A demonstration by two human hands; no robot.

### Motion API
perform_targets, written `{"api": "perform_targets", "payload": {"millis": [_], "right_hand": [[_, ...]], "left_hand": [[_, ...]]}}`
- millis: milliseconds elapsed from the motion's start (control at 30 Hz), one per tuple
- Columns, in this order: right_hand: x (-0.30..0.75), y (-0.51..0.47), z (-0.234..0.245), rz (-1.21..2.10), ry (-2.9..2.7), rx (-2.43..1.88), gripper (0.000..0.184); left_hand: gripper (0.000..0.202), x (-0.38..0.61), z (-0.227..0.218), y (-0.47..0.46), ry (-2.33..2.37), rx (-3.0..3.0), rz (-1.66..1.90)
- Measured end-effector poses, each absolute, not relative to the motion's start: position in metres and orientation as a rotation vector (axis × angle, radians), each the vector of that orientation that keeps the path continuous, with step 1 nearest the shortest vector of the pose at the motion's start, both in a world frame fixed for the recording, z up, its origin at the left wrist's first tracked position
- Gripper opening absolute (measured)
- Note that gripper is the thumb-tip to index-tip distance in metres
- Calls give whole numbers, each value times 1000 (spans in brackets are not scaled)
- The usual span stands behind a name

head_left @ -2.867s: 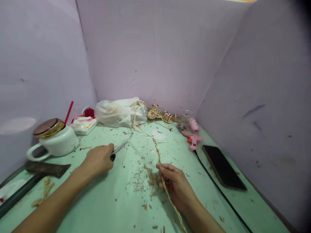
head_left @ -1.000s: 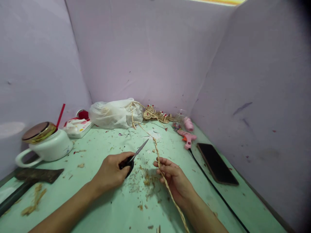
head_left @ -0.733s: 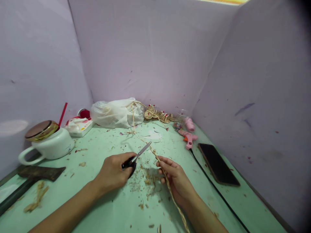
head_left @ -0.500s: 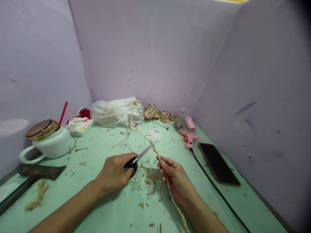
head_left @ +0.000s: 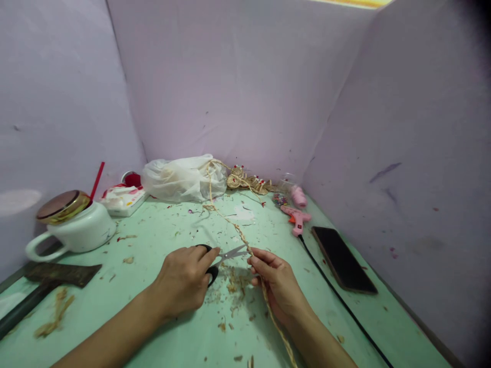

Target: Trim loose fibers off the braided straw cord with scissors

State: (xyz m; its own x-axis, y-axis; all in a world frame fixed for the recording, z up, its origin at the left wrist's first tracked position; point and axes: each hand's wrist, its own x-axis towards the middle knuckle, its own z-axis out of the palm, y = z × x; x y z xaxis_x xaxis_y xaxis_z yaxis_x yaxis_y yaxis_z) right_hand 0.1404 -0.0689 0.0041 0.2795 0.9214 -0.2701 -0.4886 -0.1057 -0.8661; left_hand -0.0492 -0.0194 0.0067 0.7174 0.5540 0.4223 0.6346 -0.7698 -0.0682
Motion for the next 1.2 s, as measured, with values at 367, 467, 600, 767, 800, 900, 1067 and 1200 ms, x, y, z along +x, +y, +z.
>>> {"api": "perform_targets", "payload": {"millis": [367, 467, 600, 767, 800, 900, 1067, 1200], "right_hand": [[140, -70, 9, 1237, -480, -1146, 28], [139, -70, 9, 1228, -488, -1150, 26], [136, -69, 7, 1184, -507, -1159, 26], [134, -69, 4, 1162, -531, -1194, 25], [135, -70, 3, 1168, -533, -1187, 25], [136, -70, 3, 1195, -526, -1163, 26], [139, -69, 5, 1251, -541, -1173, 26], [140, -70, 5, 1287, -602, -1193, 24]], "left_hand": [[41, -55, 13, -15, -837, -2618, -566], [41, -53, 13, -18, -822, -2635, -529], [41, -49, 12, -20, -815, -2630, -531], [44, -47, 7, -23, -856, -2644, -512], [45, -47, 6, -23, -884, -2666, -514], [42, -47, 8, -23, -1066, -2751, -575], [35, -50, 14, -17, -1504, -2746, -779], [33, -49, 12, -12, -1660, -2810, -926]]}}
